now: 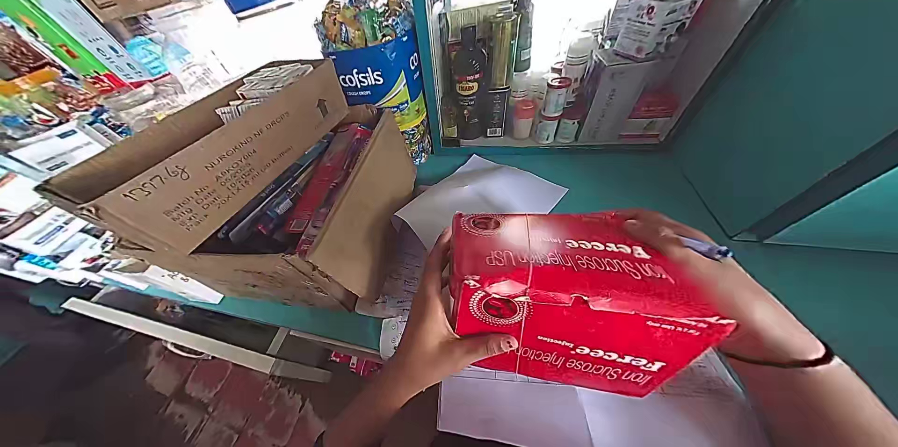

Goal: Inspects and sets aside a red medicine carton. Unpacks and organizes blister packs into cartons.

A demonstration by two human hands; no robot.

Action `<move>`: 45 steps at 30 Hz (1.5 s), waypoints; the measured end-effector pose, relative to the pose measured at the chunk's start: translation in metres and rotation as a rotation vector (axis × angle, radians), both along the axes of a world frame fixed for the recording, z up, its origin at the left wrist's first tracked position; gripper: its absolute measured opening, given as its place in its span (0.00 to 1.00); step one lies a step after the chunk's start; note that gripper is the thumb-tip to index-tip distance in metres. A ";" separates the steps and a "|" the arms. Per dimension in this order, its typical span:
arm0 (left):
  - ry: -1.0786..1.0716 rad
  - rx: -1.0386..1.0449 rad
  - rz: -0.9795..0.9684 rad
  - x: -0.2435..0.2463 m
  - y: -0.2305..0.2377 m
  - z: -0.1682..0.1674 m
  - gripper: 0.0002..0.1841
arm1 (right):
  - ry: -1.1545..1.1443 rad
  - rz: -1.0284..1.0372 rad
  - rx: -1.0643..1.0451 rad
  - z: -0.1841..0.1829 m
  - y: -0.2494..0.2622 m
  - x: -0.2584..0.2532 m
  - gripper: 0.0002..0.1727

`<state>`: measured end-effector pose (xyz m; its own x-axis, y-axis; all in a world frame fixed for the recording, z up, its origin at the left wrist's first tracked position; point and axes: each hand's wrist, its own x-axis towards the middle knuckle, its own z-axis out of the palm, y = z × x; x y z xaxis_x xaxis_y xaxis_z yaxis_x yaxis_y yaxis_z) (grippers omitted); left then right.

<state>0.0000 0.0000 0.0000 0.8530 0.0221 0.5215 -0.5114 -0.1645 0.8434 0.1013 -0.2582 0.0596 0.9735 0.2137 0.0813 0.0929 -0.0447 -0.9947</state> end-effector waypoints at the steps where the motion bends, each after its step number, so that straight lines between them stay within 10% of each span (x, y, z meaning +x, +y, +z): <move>1: 0.005 0.022 -0.003 0.001 0.002 -0.001 0.67 | -0.194 0.020 -0.115 -0.006 -0.008 0.006 0.16; 9: -0.123 0.281 -0.062 0.001 0.014 -0.001 0.58 | -1.330 0.433 -0.643 0.025 0.015 -0.011 0.16; 13: -0.128 0.323 -0.044 0.002 0.019 0.001 0.52 | -1.544 0.444 -0.833 0.038 0.037 -0.013 0.16; 22: -0.259 0.263 -0.151 0.022 0.025 0.004 0.35 | -1.307 0.804 -0.520 0.047 0.035 0.000 0.12; 29: -0.260 0.306 -0.034 0.015 0.016 0.002 0.30 | -1.566 0.652 -0.716 0.042 0.033 -0.058 0.19; 38: -0.327 0.268 -0.139 0.024 0.024 -0.005 0.26 | -1.281 0.347 -0.414 0.004 -0.068 -0.022 0.24; 45: -0.378 0.258 -0.094 0.025 0.023 -0.009 0.28 | -0.901 0.568 -0.047 0.007 -0.036 0.038 0.22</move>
